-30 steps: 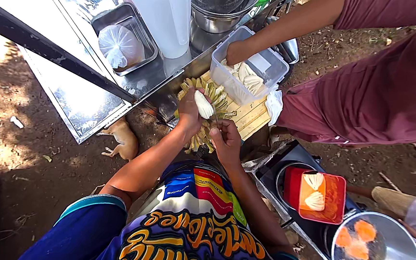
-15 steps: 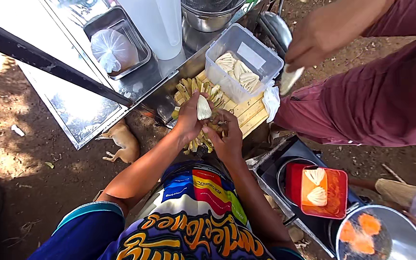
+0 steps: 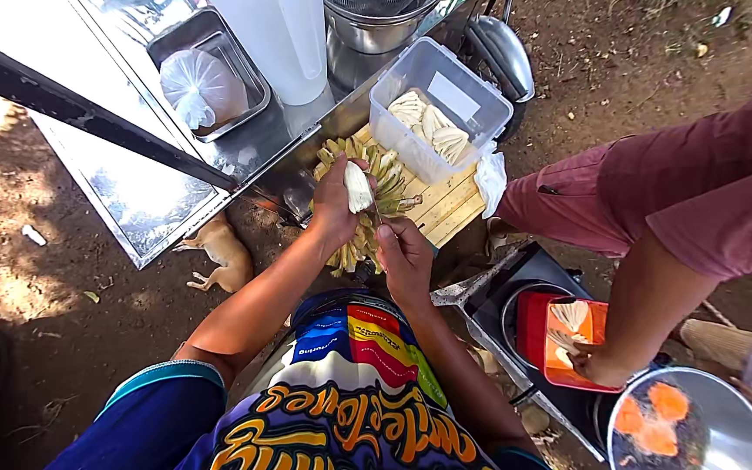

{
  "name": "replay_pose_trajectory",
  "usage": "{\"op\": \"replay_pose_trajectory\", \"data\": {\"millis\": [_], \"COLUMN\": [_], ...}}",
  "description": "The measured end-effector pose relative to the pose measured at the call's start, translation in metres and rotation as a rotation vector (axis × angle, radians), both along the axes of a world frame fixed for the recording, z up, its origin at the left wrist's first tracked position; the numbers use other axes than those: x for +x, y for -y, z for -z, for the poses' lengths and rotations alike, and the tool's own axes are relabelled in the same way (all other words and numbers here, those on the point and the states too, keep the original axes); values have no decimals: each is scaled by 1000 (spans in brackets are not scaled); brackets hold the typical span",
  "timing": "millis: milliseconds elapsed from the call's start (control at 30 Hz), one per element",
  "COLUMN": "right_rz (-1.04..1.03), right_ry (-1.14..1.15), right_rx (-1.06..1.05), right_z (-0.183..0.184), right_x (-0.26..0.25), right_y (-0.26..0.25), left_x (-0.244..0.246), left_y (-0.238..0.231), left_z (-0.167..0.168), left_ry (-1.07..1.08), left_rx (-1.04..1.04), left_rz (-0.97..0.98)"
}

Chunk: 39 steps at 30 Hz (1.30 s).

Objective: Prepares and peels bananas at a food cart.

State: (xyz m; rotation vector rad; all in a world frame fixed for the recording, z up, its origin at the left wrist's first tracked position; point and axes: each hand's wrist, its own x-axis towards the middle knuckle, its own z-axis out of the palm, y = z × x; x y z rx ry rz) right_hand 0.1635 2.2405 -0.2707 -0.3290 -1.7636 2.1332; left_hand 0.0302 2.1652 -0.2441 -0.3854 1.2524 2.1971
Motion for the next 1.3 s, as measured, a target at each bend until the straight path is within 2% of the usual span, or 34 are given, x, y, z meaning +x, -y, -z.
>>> {"op": "replay_pose_trajectory", "data": {"millis": [300,733,1067,1300], "right_rz": [18,47,72,-8], "right_ry": [0,3,28,191], "right_rx": [37,40,80,-4], "right_z": [1,13,27,27], "right_x": [-3,-12,-21,-21], "right_y": [1,3,0,-6], "left_x": [2,10,26,20], "left_y": [-4,-7,-10,-12], "left_z": [-9,-23,-18,4], "left_ry": [72,320,199,167], "left_rx": [-55,44,64,-42], "left_rz": [-96,-108,-106,-105]}}
